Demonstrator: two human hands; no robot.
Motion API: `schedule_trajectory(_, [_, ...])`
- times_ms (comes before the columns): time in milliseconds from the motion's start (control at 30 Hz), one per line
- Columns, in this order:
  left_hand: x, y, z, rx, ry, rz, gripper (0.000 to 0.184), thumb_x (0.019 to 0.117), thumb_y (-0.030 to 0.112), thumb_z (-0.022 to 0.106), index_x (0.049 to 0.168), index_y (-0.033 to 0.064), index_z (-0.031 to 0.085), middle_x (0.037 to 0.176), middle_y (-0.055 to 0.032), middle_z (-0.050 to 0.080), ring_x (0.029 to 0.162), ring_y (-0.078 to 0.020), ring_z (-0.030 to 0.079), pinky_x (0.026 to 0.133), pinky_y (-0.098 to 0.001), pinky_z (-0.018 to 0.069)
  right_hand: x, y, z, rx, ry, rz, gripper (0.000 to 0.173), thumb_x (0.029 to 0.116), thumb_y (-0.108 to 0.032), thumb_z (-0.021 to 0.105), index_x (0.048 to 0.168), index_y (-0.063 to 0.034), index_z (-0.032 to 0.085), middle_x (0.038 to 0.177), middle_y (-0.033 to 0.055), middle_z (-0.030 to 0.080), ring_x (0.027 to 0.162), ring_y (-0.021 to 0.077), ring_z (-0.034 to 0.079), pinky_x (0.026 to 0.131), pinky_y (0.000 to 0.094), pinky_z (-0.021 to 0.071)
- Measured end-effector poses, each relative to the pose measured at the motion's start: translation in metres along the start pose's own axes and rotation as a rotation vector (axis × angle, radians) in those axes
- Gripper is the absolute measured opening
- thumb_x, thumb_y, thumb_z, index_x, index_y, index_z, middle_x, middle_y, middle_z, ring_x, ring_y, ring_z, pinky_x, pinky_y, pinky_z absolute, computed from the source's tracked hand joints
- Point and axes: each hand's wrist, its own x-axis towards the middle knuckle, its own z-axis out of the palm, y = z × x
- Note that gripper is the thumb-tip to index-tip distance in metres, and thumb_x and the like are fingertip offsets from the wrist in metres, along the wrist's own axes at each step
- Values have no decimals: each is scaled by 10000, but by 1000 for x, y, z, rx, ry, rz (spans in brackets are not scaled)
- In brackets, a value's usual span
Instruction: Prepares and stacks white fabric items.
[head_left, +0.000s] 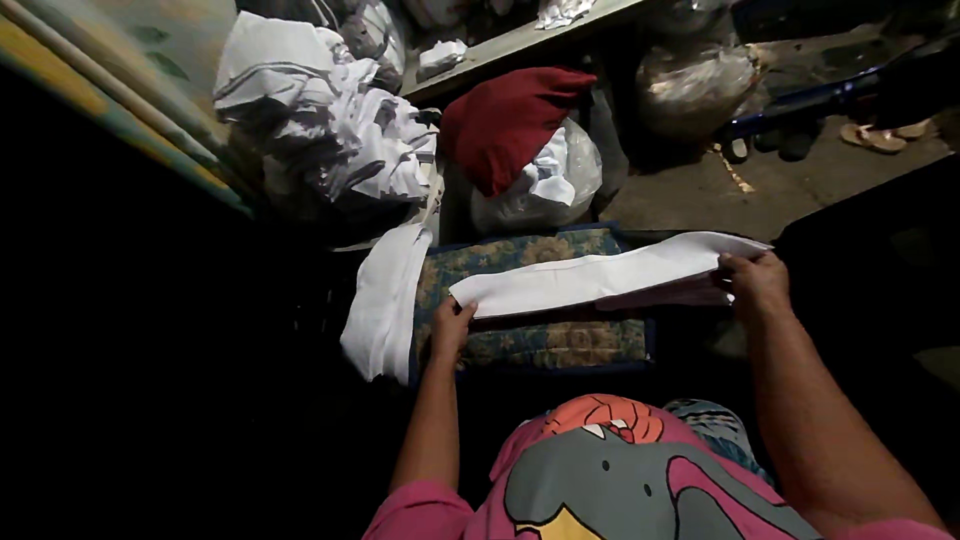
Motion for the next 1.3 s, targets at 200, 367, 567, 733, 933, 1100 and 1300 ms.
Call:
schedule_trajectory(200, [4, -3, 2, 146, 1, 11, 325, 982, 158, 687, 1241, -33, 638, 1187, -199, 691, 1099, -266, 683, 995, -452, 537, 3, 6, -3, -59, -18, 12, 389, 1023, -97, 591, 1373, 38, 488, 1124, 205, 625, 865, 232, 659, 789, 408, 571])
schedule_trajectory(367, [0, -3, 6, 42, 90, 87, 324, 979, 134, 686, 1244, -46, 633, 1170, -198, 697, 1081, -243, 689, 982, -426, 548, 8, 4, -5, -3, -31, -23, 368, 1011, -82, 607, 1341, 43, 500, 1072, 175, 626, 802, 197, 645, 754, 383, 568])
schedule_trajectory(567, [0, 0, 6, -50, 128, 127, 282, 982, 80, 668, 1221, -63, 627, 1141, -192, 695, 1039, -207, 688, 947, -382, 556, 12, -13, 1, 20, -67, -76, 349, 1019, -112, 610, 1334, 3, 510, 1019, 133, 631, 738, 169, 622, 698, 366, 556])
schedule_trajectory(733, [-3, -2, 6, 42, 114, 97, 300, 990, 105, 667, 1243, -52, 634, 1181, -201, 696, 1093, -239, 686, 995, -416, 538, 13, -15, 4, 4, -55, -80, 344, 997, -78, 620, 1309, 33, 530, 1005, 150, 630, 718, 164, 617, 678, 348, 555])
schedule_trajectory(933, [-2, -8, 10, 93, 115, 97, 298, 982, 130, 682, 1225, -40, 648, 1164, -194, 705, 1091, -252, 689, 999, -440, 535, 18, -1, 0, -14, -50, -75, 375, 1009, -82, 606, 1350, 41, 513, 1100, 199, 640, 809, 228, 649, 750, 418, 567])
schedule_trajectory(1100, [-4, -4, 11, 73, 113, 86, 296, 983, 112, 677, 1231, -47, 642, 1173, -197, 701, 1094, -242, 686, 998, -423, 534, 18, 6, -2, 16, -40, -81, 360, 996, -64, 617, 1323, 51, 522, 1093, 198, 636, 795, 222, 648, 748, 418, 574])
schedule_trajectory(1300, [-10, 7, 13, 379, 139, -14, 486, 979, 226, 698, 1363, -42, 565, 1249, -257, 654, 1165, -361, 649, 1028, -532, 496, 19, 12, -6, -221, -43, -96, 385, 977, -78, 657, 1324, 47, 549, 1187, 278, 644, 1030, 392, 661, 904, 582, 530])
